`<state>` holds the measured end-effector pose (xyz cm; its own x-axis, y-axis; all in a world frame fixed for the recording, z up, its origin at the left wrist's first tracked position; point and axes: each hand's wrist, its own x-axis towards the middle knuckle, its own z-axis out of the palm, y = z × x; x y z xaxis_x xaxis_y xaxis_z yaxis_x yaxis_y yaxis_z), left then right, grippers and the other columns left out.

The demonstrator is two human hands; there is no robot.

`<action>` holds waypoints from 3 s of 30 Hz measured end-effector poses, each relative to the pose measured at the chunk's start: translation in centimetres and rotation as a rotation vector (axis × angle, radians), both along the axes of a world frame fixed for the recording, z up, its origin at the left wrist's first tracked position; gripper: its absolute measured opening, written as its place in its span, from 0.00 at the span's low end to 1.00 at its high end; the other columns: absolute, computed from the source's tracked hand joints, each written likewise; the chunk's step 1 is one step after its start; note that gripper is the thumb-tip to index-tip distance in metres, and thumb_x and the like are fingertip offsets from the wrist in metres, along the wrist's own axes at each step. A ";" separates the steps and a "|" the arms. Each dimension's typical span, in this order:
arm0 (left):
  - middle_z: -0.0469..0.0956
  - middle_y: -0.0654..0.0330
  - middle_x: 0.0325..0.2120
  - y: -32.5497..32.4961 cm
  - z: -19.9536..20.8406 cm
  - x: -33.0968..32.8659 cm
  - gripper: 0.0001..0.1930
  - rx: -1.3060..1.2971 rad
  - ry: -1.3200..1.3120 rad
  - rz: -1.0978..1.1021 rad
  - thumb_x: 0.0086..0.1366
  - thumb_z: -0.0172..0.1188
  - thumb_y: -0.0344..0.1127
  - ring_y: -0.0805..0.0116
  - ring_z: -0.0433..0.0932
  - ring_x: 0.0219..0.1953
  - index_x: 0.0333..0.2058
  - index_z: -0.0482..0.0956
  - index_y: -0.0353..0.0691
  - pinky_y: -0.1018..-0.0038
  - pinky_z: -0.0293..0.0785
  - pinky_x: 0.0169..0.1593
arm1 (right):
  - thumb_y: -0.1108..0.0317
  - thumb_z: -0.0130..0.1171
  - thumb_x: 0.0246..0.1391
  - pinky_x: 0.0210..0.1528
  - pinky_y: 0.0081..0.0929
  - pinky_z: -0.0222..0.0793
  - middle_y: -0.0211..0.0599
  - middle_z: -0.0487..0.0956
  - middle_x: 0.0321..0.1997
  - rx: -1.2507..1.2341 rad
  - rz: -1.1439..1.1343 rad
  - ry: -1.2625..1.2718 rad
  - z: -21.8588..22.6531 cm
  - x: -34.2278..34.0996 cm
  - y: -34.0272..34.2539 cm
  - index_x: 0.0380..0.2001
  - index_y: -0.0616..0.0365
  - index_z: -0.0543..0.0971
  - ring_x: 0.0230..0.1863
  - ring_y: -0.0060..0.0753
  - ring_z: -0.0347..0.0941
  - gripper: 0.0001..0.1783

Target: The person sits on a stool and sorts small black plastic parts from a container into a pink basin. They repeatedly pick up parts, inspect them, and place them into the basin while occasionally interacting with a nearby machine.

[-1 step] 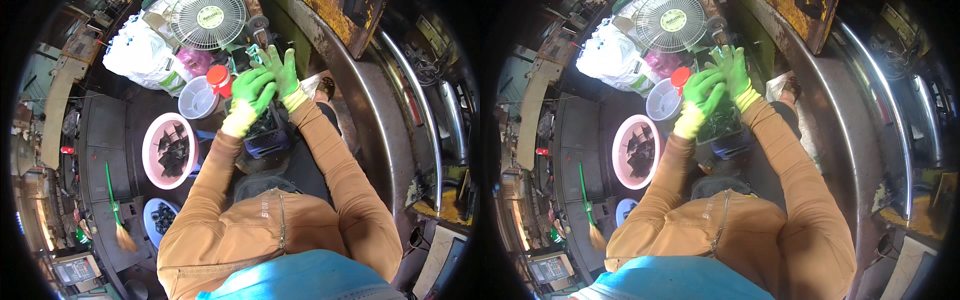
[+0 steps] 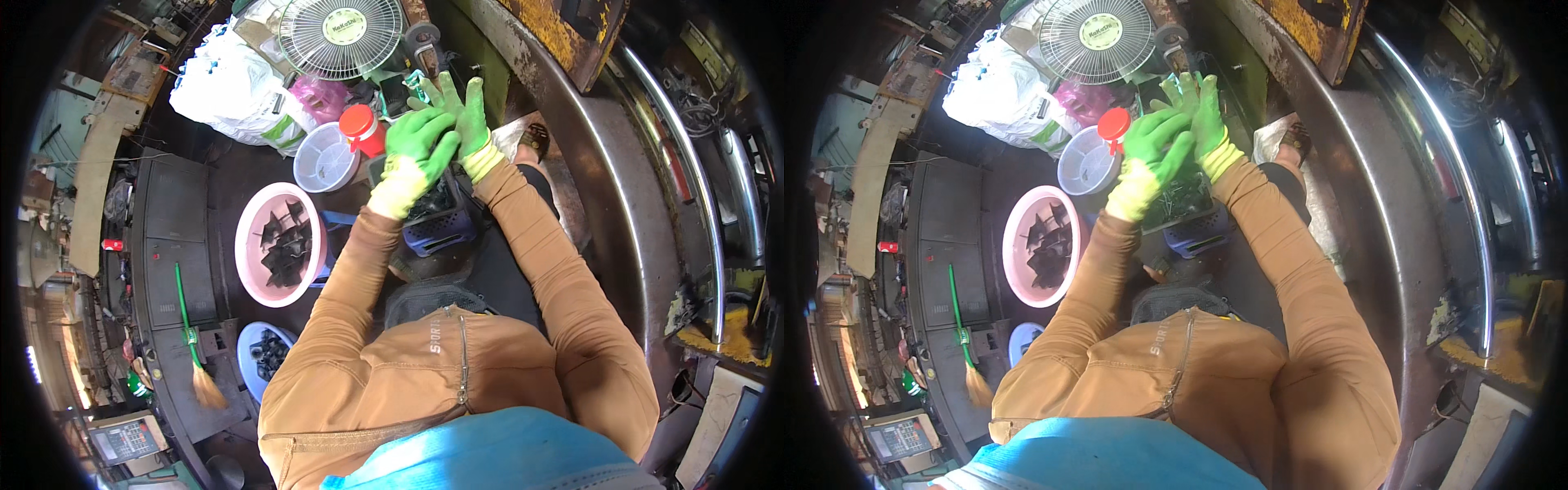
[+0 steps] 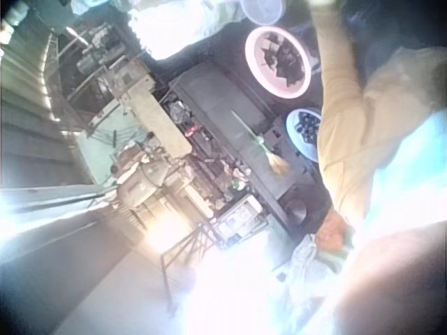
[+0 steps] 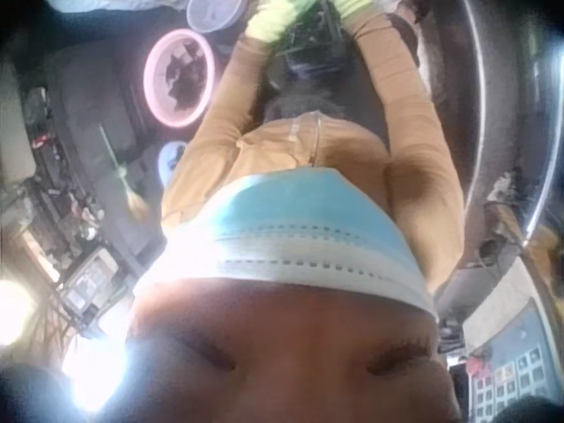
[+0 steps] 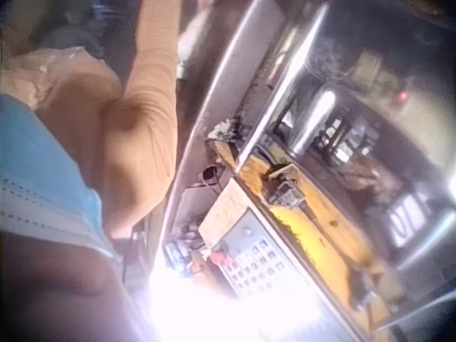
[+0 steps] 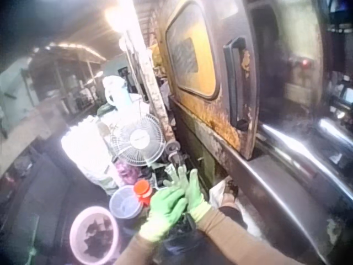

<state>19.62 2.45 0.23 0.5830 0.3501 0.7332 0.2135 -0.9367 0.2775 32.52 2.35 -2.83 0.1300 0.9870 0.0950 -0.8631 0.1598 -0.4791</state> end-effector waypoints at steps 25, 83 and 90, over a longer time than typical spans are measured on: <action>0.79 0.49 0.29 2.5 -2.6 3.5 0.06 -0.053 0.151 0.257 0.63 0.56 0.32 0.46 0.77 0.34 0.32 0.80 0.37 0.57 0.71 0.38 | 0.23 0.49 0.50 0.64 0.38 0.59 0.42 0.62 0.67 -0.215 -0.315 -0.054 -5.3 0.0 4.5 0.71 0.54 0.51 0.63 0.40 0.62 0.58; 0.81 0.49 0.34 2.3 -4.2 1.9 0.12 -0.370 -0.087 0.179 0.68 0.55 0.37 0.61 0.79 0.38 0.40 0.80 0.33 0.68 0.74 0.42 | 0.37 0.36 0.63 0.64 0.33 0.57 0.42 0.67 0.67 -0.490 -0.407 -0.581 -4.0 1.5 5.0 0.68 0.56 0.61 0.64 0.41 0.64 0.41; 0.81 0.51 0.30 -3.1 -1.6 1.9 0.11 -0.466 0.012 -0.024 0.57 0.65 0.37 0.53 0.79 0.34 0.34 0.83 0.37 0.63 0.74 0.39 | 0.30 0.46 0.56 0.68 0.38 0.50 0.48 0.61 0.70 -0.542 -0.504 -0.187 -4.6 5.3 5.8 0.66 0.59 0.63 0.68 0.47 0.58 0.48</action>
<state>21.51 -0.68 -1.33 0.6029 0.6267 0.4937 0.1988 -0.7173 0.6678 37.80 8.17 -7.46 0.6062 0.7277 -0.3209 -0.6448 0.2133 -0.7340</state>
